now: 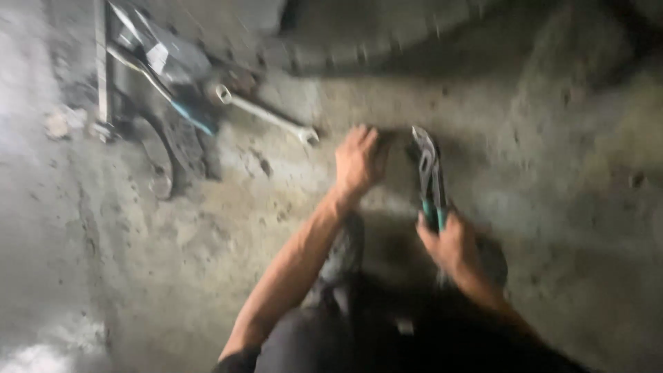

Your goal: Replacing brake pads and inspecting components in an automotive service bay.

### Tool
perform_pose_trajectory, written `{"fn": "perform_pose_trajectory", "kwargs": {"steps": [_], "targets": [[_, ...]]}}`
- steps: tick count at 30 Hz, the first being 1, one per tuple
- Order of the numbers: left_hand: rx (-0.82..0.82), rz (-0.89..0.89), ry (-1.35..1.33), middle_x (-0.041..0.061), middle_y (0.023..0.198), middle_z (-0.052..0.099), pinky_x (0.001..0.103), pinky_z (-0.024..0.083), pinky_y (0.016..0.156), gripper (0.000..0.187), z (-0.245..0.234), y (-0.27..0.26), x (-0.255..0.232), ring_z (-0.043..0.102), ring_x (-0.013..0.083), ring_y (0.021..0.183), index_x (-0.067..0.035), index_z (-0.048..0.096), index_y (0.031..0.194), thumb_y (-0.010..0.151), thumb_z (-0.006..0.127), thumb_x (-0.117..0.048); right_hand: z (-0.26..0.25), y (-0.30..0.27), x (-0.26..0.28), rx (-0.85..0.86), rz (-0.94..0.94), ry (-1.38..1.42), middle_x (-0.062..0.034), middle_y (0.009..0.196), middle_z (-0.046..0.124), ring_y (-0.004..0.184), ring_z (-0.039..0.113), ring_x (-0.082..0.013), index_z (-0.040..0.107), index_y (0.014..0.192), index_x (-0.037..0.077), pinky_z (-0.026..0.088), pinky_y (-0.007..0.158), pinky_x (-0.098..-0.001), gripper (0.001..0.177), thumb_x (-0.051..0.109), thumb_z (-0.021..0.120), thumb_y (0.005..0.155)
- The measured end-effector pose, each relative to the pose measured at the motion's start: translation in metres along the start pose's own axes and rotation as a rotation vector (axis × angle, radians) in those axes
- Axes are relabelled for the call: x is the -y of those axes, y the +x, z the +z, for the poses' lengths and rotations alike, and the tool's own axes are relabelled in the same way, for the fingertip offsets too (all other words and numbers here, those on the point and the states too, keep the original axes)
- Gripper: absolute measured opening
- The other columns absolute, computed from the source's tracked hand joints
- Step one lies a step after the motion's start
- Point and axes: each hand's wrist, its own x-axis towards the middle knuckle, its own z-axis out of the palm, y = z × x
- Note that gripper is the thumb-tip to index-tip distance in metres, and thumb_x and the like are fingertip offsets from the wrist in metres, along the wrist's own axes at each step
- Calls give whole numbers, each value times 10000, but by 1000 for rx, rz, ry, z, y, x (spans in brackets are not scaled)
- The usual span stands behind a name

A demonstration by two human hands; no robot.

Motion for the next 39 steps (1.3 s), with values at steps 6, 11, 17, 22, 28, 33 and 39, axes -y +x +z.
{"fn": "perform_pose_trajectory", "kwargs": {"steps": [6,11,17,22,28,33,39], "targets": [[-28,57,32,135,932,583,465,508,744,185,12,22,13,593,365,884,-100,630,965,857,760,-174,-15,28,6,28,31,-157,-200,763,707,669,703,-353,671,962,11,550,606,-450,397,360,787,812],[48,-62,63,141,980,641,445,531,791,197,10,10,9,640,361,940,-54,653,1003,946,762,-207,-53,4,25,-124,93,0,-230,790,700,689,701,-361,647,978,-25,542,622,-467,389,351,718,910],[210,-721,-621,183,924,754,359,551,767,218,-18,14,-34,725,309,847,-25,764,1067,981,743,-224,-73,13,-12,-114,109,-8,-256,814,693,725,698,-391,629,1067,-23,547,639,-489,338,259,710,901],[128,-552,-408,123,935,742,358,565,745,177,-20,29,-43,710,268,837,-79,755,1049,929,739,-208,-95,20,18,-78,166,4,-215,851,711,753,712,-352,626,1136,25,542,679,-481,287,259,634,971],[57,-418,-215,140,948,705,384,558,749,160,-18,29,-38,703,289,827,-70,756,1028,896,753,-161,-108,28,-23,63,270,36,-165,941,701,850,700,-313,651,1219,86,565,706,-455,303,313,585,1029],[130,-516,-473,102,1001,775,338,594,799,177,-48,41,-46,754,190,899,-78,730,1097,941,691,-151,-130,-1,-23,243,200,532,-148,927,660,790,649,-299,676,1273,56,575,641,-484,403,261,626,930],[403,-230,-535,91,1075,794,328,607,874,192,-137,70,-75,772,186,979,-62,735,1125,950,711,-136,-194,-63,22,575,378,327,-214,1082,676,1048,630,-340,618,1347,-1,558,934,-518,481,198,627,908]]}}
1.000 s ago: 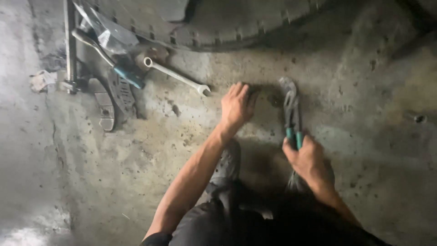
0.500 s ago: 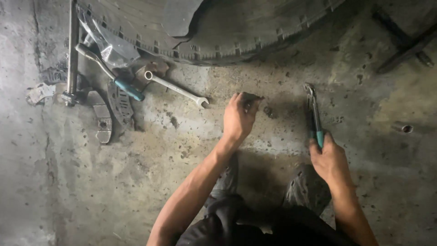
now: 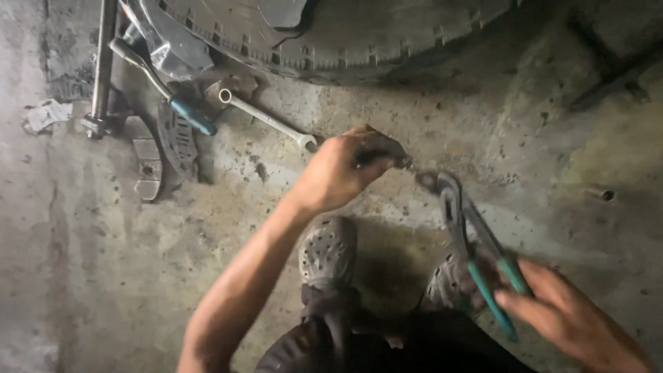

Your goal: Replacing brake pads and inspecting components in an automotive service bay.

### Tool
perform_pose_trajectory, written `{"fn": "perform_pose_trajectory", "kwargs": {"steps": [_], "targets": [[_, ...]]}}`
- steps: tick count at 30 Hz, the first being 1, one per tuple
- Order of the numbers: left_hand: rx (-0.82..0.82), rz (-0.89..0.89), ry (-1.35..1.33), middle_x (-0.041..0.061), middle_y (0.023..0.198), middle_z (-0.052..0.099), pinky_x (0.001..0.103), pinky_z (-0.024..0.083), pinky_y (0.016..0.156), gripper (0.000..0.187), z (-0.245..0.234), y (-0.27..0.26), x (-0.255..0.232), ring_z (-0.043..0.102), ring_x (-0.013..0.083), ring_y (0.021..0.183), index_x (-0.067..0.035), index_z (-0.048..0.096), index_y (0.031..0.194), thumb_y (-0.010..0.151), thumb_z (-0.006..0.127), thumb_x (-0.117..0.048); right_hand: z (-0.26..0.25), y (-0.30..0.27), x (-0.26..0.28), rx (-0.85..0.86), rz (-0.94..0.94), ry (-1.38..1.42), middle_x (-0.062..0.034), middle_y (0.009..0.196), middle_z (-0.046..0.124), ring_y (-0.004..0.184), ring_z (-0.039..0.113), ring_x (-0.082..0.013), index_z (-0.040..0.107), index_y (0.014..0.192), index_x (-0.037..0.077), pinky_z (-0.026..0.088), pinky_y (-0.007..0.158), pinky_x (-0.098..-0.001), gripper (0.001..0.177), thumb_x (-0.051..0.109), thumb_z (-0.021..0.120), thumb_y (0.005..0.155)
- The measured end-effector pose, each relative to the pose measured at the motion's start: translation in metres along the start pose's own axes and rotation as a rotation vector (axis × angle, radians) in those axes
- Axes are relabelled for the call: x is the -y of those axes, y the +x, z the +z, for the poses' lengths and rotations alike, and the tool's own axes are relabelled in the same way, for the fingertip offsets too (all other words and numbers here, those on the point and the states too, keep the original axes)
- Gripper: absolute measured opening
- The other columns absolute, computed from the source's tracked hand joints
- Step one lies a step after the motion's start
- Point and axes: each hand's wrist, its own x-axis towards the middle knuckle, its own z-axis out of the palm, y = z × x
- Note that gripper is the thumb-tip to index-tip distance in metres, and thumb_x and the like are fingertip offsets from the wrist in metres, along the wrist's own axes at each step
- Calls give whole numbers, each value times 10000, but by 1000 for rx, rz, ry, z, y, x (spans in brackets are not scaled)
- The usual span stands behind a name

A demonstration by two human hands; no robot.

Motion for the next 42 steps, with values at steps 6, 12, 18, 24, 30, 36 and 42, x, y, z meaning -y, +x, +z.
{"fn": "perform_pose_trajectory", "kwargs": {"steps": [6,12,18,24,30,36,42], "targets": [[173,4,-1,107,1111,785,313,615,932,246,-30,-4,-42,778,186,1005,-39,722,1133,901,697,-116,-27,-44,-12,213,14,-47,-196,1339,561,1224,602,-343,391,1506,42,500,1034,-541,634,203,634,943],[294,30,-18,90,945,818,306,623,804,246,-42,-5,-57,781,167,852,-33,788,1034,829,693,-131,-37,-54,-1,272,-229,18,-264,1488,516,1309,571,-430,248,1621,1,497,1027,-581,800,95,671,949],[306,-131,3,86,878,821,318,620,713,261,-50,-6,-58,765,168,781,-32,796,1007,792,717,-157,-39,-51,3,364,-148,-134,-204,1570,425,1385,525,-382,184,1608,41,471,1053,-562,831,124,687,951],[396,-41,49,81,960,803,310,621,736,343,-52,-5,-44,768,146,818,-64,771,1138,830,667,-173,-30,-51,-8,285,-285,-155,-256,1532,477,1378,548,-398,212,1648,-41,429,1096,-556,866,123,685,943],[487,-196,38,141,904,814,335,615,688,478,-54,-6,-50,770,200,788,-25,688,1242,792,640,-180,-22,-54,0,242,-310,-88,-288,1497,516,1355,570,-417,269,1603,-63,417,1103,-563,809,60,671,912],[528,-149,-62,159,965,807,311,617,744,549,-42,-5,-18,785,214,872,44,635,1288,794,651,-195,-23,-48,9,368,-154,-77,-255,1524,487,1386,530,-407,231,1581,-9,448,1071,-565,820,25,685,899],[465,-145,-95,169,945,803,313,632,741,545,-34,-10,-35,789,202,865,50,606,1296,813,641,-202,-22,-49,11,519,-132,238,-321,1445,442,1264,543,-499,217,1600,-10,550,964,-664,831,28,699,925]]}}
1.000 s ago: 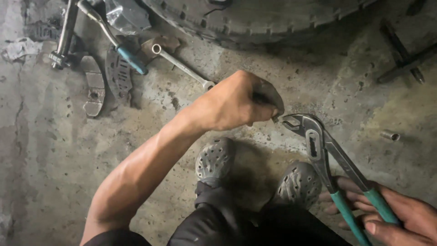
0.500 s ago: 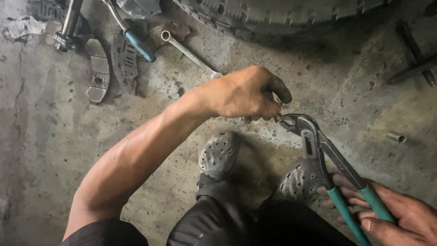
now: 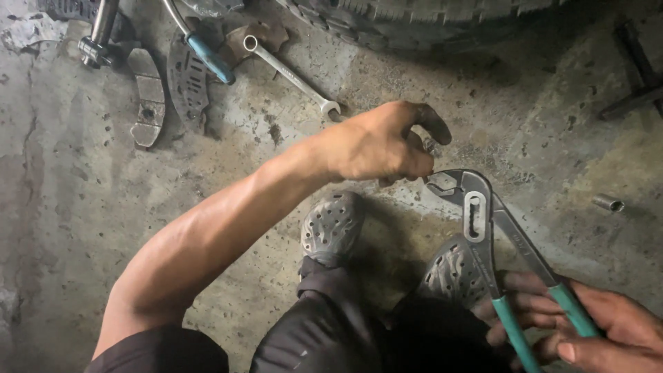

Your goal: Replacing brake pads and inspecting components in an automotive service bay.

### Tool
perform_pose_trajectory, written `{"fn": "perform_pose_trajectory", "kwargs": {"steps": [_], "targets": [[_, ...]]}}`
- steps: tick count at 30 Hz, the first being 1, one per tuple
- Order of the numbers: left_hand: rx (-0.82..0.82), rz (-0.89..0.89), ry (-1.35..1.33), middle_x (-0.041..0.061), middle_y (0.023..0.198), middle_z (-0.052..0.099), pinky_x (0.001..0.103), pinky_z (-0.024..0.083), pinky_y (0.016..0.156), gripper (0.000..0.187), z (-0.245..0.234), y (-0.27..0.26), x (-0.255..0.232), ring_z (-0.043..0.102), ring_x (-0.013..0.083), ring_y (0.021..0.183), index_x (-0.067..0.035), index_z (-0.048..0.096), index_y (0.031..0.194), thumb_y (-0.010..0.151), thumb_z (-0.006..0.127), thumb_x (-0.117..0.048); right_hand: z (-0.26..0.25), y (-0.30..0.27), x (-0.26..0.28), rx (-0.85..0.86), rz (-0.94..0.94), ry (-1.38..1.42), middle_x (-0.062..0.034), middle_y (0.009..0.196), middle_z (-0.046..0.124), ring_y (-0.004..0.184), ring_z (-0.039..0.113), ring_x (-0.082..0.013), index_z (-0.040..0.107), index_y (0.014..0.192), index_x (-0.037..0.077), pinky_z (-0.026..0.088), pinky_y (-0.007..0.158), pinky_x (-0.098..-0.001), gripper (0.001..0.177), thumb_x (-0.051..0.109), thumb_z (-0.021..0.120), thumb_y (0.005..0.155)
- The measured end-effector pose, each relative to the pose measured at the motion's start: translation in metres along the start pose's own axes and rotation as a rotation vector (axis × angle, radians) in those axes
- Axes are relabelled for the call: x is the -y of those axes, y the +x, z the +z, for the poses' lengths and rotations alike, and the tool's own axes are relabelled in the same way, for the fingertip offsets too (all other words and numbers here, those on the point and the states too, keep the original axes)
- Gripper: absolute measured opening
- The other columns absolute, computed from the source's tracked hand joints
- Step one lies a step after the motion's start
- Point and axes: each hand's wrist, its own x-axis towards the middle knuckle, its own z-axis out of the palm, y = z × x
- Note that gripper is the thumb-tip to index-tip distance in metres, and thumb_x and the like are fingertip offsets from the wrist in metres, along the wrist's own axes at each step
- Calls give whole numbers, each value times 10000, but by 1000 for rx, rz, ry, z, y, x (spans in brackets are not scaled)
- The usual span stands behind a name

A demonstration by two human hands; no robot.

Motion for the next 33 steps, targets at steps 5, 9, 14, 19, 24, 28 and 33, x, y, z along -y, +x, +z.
{"fn": "perform_pose_trajectory", "kwargs": {"steps": [5,9,14,19,24,28,33], "targets": [[-51,30,-115,172,946,787,338,638,701,496,10,-2,6,771,203,824,54,590,1279,836,648,-162,-14,-8,-11,7,87,-55,-331,1390,475,1192,607,-479,185,1603,41,594,930,-639,865,195,731,950],[-104,-58,-62,159,931,800,325,614,724,477,12,-6,-9,757,191,821,35,618,1246,805,688,-135,-6,-9,-2,10,55,-79,-338,1354,499,1153,633,-482,185,1591,10,574,927,-618,878,208,745,943],[-103,-137,-54,179,933,814,340,597,712,436,10,-8,-20,739,185,800,10,645,1203,801,705,-147,-19,-17,-21,6,65,-16,-348,1283,497,1111,631,-479,147,1607,12,562,922,-654,923,149,758,929],[-103,-47,-45,147,1007,792,315,612,800,425,7,-6,-1,751,160,881,6,607,1259,863,689,-124,-7,-11,-2,-8,12,12,-366,1353,457,1143,593,-535,130,1612,47,537,915,-692,910,125,735,937],[-134,77,-103,122,873,752,330,554,760,481,-2,-22,-13,663,169,799,15,527,1310,856,664,-61,17,9,44,161,5,-13,-314,1571,337,1378,444,-515,109,1620,78,481,1044,-690,856,198,676,990],[-71,127,-148,61,877,719,309,548,764,485,-3,-27,-11,644,146,808,6,499,1355,888,618,-44,23,9,51,253,60,-47,-263,1613,281,1440,382,-486,187,1576,19,411,1094,-676,778,254,661,1006],[-89,157,-95,30,814,661,279,524,742,532,-6,-34,-16,605,124,765,9,458,1416,905,596,-43,25,10,52,243,117,57,-247,1629,251,1450,339,-482,146,1576,90,368,1119,-691,812,191,699,990]]}}
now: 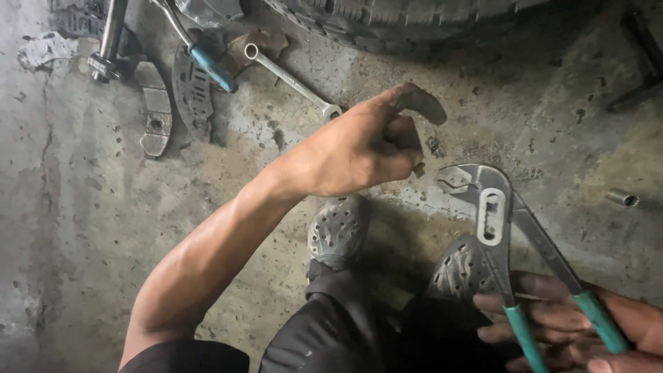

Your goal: Replacing brake pads and inspecting components in an automotive service bay.

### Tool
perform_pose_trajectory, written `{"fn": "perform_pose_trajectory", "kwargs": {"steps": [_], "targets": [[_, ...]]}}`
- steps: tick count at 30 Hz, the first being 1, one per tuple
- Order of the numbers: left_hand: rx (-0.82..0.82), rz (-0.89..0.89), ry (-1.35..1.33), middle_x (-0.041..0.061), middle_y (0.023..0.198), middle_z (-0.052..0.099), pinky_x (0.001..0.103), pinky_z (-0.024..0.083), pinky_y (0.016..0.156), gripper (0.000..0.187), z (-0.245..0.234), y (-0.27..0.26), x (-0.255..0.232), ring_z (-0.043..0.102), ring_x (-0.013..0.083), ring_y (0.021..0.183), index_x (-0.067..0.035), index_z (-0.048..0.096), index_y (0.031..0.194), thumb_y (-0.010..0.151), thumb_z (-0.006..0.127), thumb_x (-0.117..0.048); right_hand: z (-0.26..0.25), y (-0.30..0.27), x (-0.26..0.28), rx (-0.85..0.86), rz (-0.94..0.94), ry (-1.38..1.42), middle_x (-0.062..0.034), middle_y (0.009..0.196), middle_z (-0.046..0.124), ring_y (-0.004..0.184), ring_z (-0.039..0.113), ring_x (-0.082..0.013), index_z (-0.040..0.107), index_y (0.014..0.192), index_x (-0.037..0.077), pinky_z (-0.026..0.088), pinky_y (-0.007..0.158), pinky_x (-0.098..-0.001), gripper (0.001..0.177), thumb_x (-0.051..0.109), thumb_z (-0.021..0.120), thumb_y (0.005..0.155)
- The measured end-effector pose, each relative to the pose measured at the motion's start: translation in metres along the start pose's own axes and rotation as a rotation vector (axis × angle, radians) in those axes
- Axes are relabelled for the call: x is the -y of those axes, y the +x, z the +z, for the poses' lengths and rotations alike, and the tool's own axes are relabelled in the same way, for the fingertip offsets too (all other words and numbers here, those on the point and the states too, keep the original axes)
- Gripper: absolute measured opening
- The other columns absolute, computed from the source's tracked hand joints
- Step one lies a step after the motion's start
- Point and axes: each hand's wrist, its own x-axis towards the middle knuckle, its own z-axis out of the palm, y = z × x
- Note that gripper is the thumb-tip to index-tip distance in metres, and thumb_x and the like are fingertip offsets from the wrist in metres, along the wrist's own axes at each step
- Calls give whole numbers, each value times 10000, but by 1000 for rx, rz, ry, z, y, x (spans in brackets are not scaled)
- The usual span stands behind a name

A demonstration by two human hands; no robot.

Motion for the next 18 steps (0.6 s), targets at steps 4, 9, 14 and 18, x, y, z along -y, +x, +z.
{"fn": "perform_pose_trajectory", "kwargs": {"steps": [4,9,14,18], "targets": [[3,-3,-30,26,797,569,273,511,722,593,0,0,3,542,122,726,3,453,1455,877,584,-5,0,-2,-4,62,-15,88,-227,1646,177,1483,291,-493,116,1585,104,338,1145,-709,839,111,700,984],[46,14,-111,33,824,602,272,520,757,597,2,2,-4,556,118,757,6,455,1447,862,573,17,4,3,1,117,-16,92,-202,1656,154,1484,276,-480,109,1592,78,322,1167,-699,820,139,666,993],[63,13,-202,61,863,595,314,506,746,572,4,2,-8,559,137,784,26,437,1442,892,591,-5,0,-4,-13,53,34,141,-246,1616,256,1425,379,-464,124,1573,114,361,1140,-681,824,188,685,973],[66,66,-140,67,891,632,303,566,821,545,4,5,-6,602,132,824,32,445,1434,914,604,-7,-3,-8,-23,2,4,65,-279,1537,336,1321,472,-462,135,1567,80,402,1117,-668,852,169,715,949]]}}
